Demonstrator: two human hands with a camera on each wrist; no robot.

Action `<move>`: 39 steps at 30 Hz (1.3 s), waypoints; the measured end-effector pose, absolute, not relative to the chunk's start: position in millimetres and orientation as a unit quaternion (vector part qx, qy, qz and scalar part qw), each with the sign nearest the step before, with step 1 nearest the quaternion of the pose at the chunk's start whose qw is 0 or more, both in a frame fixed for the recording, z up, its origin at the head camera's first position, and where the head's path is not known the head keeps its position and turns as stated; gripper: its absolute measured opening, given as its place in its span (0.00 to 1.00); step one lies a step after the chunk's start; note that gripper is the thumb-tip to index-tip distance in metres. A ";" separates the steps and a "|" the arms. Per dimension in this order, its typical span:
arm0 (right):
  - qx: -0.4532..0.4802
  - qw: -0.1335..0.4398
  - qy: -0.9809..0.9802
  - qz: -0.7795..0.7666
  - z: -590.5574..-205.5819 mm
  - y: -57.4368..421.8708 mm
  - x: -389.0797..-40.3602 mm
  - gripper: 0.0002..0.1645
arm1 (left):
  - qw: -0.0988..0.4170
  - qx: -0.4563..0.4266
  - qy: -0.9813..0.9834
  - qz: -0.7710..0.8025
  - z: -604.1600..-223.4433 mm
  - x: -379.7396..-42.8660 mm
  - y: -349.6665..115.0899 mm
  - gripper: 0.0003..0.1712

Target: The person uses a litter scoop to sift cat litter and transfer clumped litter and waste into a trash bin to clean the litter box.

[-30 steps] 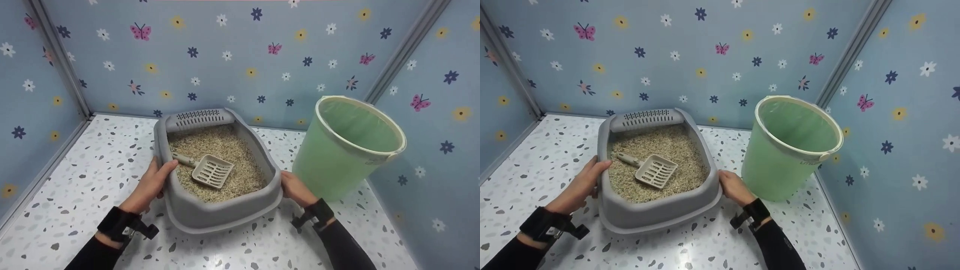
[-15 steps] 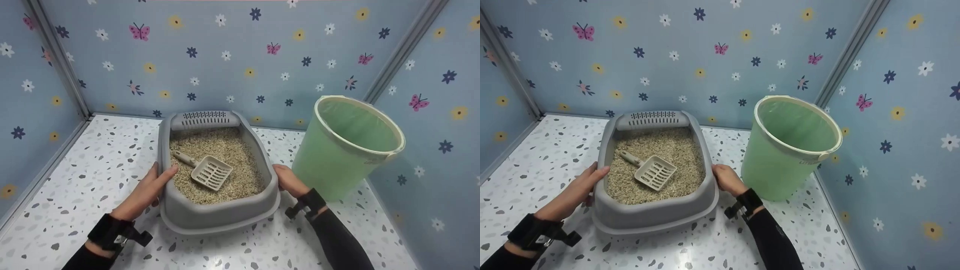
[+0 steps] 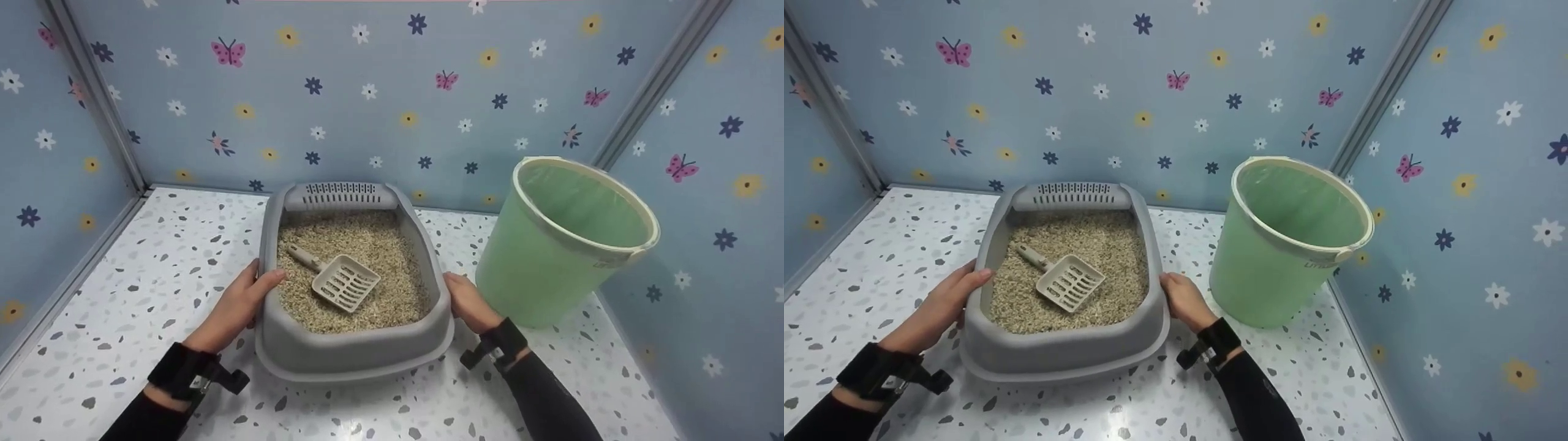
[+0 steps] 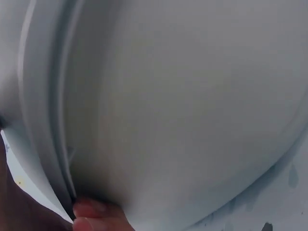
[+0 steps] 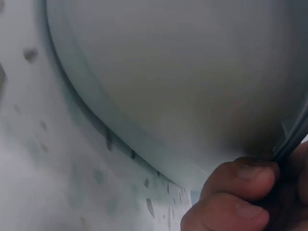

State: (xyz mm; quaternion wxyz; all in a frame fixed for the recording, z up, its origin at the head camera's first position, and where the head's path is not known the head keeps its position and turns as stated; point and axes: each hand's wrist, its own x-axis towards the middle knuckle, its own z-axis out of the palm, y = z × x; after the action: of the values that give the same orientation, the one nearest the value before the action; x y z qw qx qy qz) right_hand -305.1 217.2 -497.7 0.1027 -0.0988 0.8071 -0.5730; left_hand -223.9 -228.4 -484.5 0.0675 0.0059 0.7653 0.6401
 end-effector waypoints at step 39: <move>-0.350 0.001 0.925 -0.145 -334.6 111.7 -314.9 0.13 | 0.051 0.044 0.759 0.648 -488.1 -224.4 -230.2 0.47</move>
State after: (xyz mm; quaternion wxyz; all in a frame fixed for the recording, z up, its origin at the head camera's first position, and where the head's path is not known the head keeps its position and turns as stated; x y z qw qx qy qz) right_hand -314.9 111.7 -334.6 0.0010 -0.3499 0.9254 -0.1454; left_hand -224.4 -230.2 -488.1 0.0507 0.0438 0.7589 0.6477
